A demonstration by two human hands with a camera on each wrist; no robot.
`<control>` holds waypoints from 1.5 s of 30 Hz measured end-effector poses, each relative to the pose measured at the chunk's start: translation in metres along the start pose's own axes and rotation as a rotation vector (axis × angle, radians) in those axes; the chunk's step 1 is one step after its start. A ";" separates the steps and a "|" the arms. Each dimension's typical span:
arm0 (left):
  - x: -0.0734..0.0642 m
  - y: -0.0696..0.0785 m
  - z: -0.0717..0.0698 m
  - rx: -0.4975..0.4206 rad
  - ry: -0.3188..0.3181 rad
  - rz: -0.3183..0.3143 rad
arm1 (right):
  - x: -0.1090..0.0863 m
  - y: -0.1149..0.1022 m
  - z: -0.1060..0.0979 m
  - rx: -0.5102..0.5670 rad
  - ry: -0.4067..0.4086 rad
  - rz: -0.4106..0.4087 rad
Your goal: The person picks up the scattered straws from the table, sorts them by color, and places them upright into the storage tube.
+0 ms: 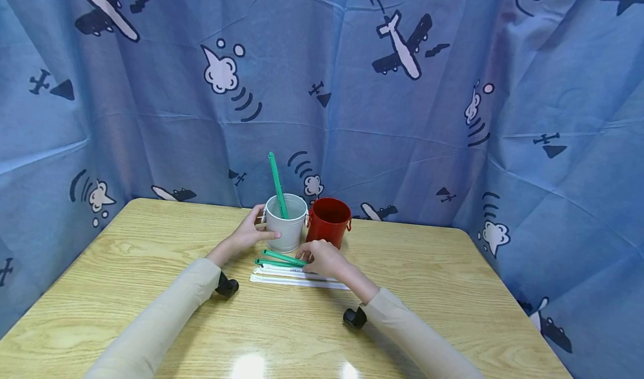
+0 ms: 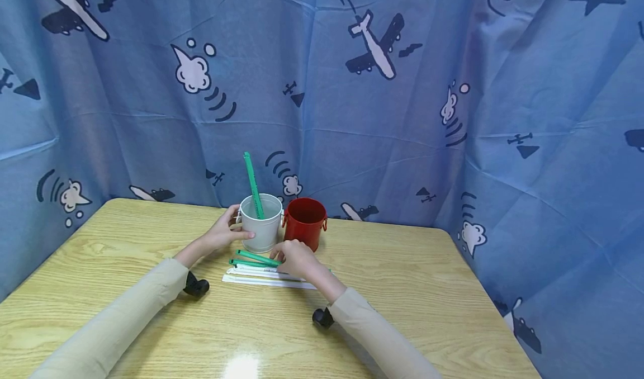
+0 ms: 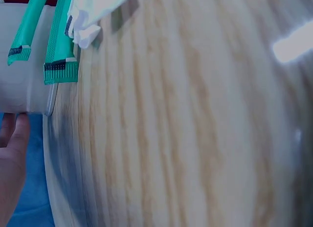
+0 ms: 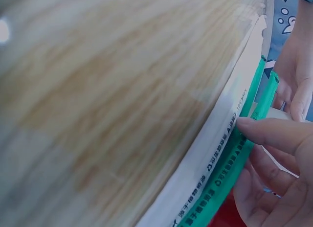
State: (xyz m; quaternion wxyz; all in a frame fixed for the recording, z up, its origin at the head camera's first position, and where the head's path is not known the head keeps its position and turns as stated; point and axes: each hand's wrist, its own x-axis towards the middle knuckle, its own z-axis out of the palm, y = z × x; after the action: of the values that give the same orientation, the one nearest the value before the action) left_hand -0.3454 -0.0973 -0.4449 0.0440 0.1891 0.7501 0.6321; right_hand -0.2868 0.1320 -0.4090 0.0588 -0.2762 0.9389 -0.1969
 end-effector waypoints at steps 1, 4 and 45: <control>0.000 0.000 0.000 -0.001 -0.001 0.002 | 0.000 0.000 0.000 0.002 0.002 -0.001; 0.000 -0.001 0.001 -0.003 -0.006 0.010 | -0.002 0.000 -0.003 0.009 0.005 -0.012; 0.002 0.000 -0.001 0.002 -0.011 -0.026 | 0.008 -0.049 -0.086 0.215 0.425 -0.139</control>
State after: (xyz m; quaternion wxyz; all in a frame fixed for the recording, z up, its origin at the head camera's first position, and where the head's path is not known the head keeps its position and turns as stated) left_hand -0.3473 -0.0971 -0.4441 0.0563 0.1827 0.7530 0.6296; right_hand -0.2876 0.1186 -0.3105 -0.1244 -0.2845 0.8826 -0.3530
